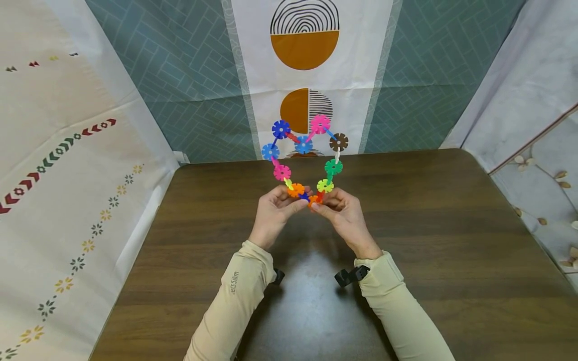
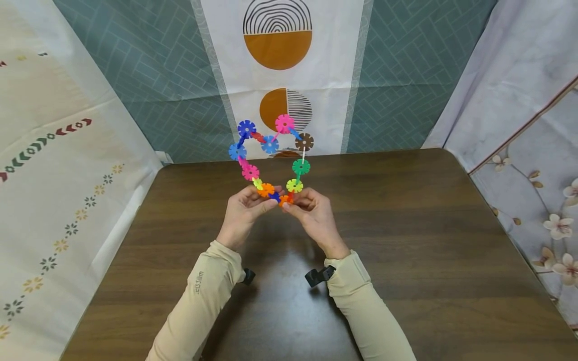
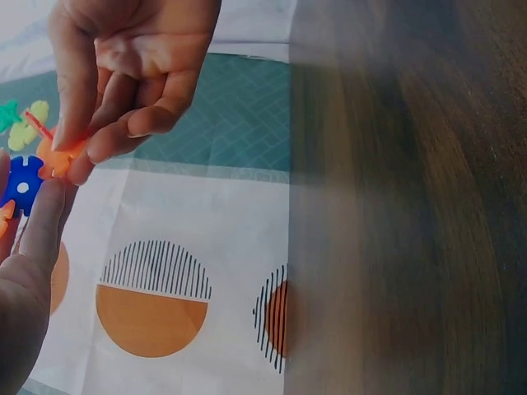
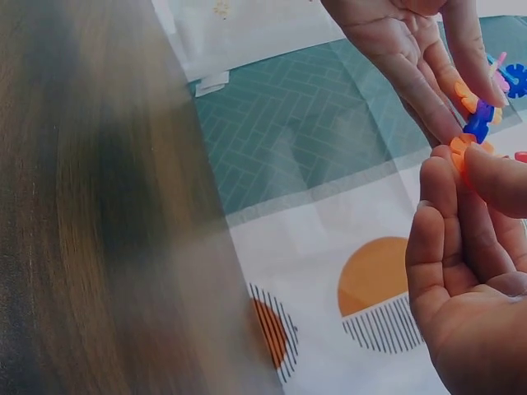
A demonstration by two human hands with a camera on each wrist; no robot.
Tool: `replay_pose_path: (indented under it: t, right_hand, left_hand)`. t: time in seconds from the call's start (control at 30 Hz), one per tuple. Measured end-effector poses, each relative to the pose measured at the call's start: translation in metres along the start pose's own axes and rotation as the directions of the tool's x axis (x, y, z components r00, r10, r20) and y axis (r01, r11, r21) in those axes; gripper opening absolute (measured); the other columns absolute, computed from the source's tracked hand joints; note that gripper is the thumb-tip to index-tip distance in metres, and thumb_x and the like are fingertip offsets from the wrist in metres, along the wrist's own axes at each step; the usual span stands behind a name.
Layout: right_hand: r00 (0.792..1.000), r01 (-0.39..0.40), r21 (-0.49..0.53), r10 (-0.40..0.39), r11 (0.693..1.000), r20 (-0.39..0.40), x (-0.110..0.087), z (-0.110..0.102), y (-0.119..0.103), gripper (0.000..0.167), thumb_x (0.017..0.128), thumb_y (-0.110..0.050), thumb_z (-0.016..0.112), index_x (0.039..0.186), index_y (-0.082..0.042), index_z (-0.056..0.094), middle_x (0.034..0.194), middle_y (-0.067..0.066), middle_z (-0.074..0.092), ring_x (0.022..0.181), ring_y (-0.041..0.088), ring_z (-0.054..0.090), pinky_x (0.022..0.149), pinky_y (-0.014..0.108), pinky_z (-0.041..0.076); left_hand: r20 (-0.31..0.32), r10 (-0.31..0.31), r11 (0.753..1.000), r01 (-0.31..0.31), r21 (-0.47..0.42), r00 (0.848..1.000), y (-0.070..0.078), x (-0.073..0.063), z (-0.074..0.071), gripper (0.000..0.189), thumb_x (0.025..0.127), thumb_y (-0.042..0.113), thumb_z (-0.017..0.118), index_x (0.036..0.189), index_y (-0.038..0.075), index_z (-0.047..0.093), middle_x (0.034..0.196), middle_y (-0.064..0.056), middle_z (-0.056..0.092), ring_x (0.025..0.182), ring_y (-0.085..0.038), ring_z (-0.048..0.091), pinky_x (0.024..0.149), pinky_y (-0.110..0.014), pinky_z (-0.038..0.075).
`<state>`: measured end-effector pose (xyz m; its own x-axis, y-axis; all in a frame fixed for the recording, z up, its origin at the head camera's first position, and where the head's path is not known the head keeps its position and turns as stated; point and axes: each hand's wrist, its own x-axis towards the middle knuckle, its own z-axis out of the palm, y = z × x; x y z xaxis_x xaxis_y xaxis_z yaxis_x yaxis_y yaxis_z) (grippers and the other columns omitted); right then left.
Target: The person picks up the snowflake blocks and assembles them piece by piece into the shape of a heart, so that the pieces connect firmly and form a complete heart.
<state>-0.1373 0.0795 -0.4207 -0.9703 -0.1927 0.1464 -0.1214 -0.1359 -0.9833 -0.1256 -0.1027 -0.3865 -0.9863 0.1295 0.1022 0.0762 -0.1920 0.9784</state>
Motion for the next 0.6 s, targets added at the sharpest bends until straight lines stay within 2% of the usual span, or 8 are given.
replay_pose_path:
  t: [0.2, 0.37, 0.47, 0.6]
  right_hand:
    - [1.000, 0.008, 0.034, -0.007, 0.999, -0.008, -0.0015, 0.0009, -0.0001, 0.024, 0.085, -0.012, 0.076, 0.095, 0.003, 0.059, 0.092, 0.013, 0.073, 0.081, 0.030, 0.068, 0.075, 0.033, 0.057]
    - [1.000, 0.022, 0.072, -0.021, 0.997, -0.020, -0.0029, 0.0024, 0.0008, 0.023, 0.085, -0.008, 0.075, 0.093, 0.004, 0.058, 0.091, 0.013, 0.073, 0.086, 0.040, 0.068, 0.080, 0.040, 0.057]
    - [0.999, 0.032, 0.080, -0.030, 0.996, -0.028, -0.0030, 0.0030, 0.0018, 0.021, 0.085, -0.005, 0.074, 0.092, 0.005, 0.057, 0.090, 0.013, 0.073, 0.083, 0.036, 0.070, 0.081, 0.045, 0.057]
    - [0.999, 0.038, 0.084, -0.035, 0.996, -0.035, -0.0034, 0.0034, 0.0017, 0.021, 0.084, -0.002, 0.074, 0.092, 0.005, 0.056, 0.088, 0.013, 0.073, 0.079, 0.028, 0.071, 0.080, 0.044, 0.057]
  left_hand:
    - [0.014, 0.020, 1.000, -0.019, -0.024, 1.000, -0.0017, -0.0009, 0.0005, 0.033, 0.084, 0.008, 0.076, 0.112, -0.004, 0.063, 0.115, -0.016, 0.068, 0.107, -0.029, 0.066, 0.093, -0.038, 0.052]
    - [0.025, 0.055, 0.995, -0.053, -0.084, 0.998, -0.0059, 0.0004, 0.0019, 0.034, 0.085, 0.007, 0.075, 0.113, -0.005, 0.062, 0.116, -0.018, 0.068, 0.109, -0.032, 0.065, 0.095, -0.039, 0.050]
    - [0.013, 0.062, 0.995, -0.061, -0.080, 0.998, -0.0082, 0.0007, 0.0025, 0.032, 0.085, 0.006, 0.074, 0.112, -0.005, 0.062, 0.114, -0.017, 0.068, 0.108, -0.032, 0.065, 0.093, -0.039, 0.052]
    - [0.017, 0.063, 0.995, -0.062, -0.073, 0.998, -0.0092, 0.0010, 0.0037, 0.030, 0.086, 0.005, 0.073, 0.112, -0.006, 0.062, 0.115, -0.019, 0.067, 0.109, -0.034, 0.064, 0.094, -0.039, 0.051]
